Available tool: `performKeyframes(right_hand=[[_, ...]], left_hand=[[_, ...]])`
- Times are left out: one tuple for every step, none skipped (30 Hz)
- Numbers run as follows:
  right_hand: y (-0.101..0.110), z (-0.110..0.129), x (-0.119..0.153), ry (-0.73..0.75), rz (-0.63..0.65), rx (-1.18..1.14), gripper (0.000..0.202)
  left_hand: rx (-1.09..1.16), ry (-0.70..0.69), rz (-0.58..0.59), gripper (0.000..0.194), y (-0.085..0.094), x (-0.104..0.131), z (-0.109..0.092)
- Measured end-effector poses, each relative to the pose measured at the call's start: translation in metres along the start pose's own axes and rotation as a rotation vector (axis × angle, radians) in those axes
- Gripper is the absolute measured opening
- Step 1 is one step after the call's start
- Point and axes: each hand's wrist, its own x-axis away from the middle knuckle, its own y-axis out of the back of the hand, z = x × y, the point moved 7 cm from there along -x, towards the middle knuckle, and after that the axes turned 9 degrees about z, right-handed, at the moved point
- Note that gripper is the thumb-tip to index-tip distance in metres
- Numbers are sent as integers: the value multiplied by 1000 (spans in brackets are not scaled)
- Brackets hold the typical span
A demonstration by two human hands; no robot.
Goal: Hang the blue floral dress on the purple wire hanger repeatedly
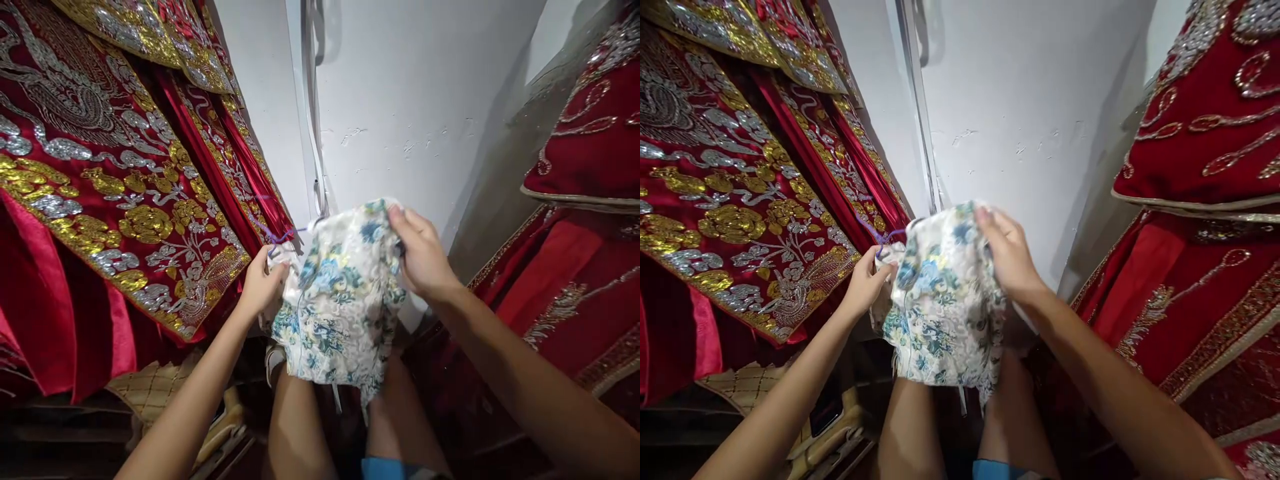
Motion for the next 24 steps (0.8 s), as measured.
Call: performKeyframes(right_hand=[[-22,6,11,-45,167,-15,36],[-44,14,25,-66,364,-21,35],[-63,22,40,-57,553,-25,36],[-77,28,56,-41,714,-15,39],[-86,31,70,-36,841,18,44],[-91,29,80,-44,925,68,50],[-93,23,85,-71,965,134,57],[-93,12,87,-114,966,208,63],[-90,0,85,-147,924,281,67],[-85,-13,81,-171,847,347,71],[-79,-25,76,-184,746,402,74],[-72,-36,71,-196,644,443,76],[-66,-47,67,-217,564,463,72],[-61,-57,66,-251,520,461,63],[-57,-66,66,-298,510,436,48],[-54,-74,68,-360,526,388,36],[-51,-80,71,-425,550,317,32],[-47,-85,74,-487,562,228,35],[-42,-88,78,-539,559,129,39],[-38,-89,81,-583,542,26,41],[-33,-90,84,-617,513,-70,42],[-28,-90,86,-639,471,-148,42],[-22,-89,87,-649,413,-203,42],[-14,-87,88,-649,343,-237,42]], left_hand=[[29,-5,-55,18,-1,1,1],[72,-11,-119,14,-1,3,3],[117,-15,-190,13,0,6,5],[156,-17,-254,16,0,10,6],[193,-19,-310,18,1,15,6],[233,-24,-357,21,1,19,4],[283,-25,-377,23,0,22,1],[356,-18,-368,26,-3,23,-4],[451,-2,-333,28,-8,24,-10],[554,22,-281,30,-13,24,-17],[643,55,-222,31,-19,24,-25],[705,93,-158,32,-25,24,-34],[743,131,-100,33,-31,25,-42],[760,165,-47,34,-36,27,-50],[770,197,0,35,-41,30,-56],[785,225,45,37,-45,33,-61],[804,243,86,39,-48,36,-66],[826,248,119,40,-51,39,-69],[845,240,142,41,-52,42,-72],[856,220,154,40,-52,43,-74],[855,193,161,39,-51,43,-75],[837,165,169,38,-51,43,-75],[801,134,179,38,-50,43,-73],[749,106,200,39,-51,42,-70]])
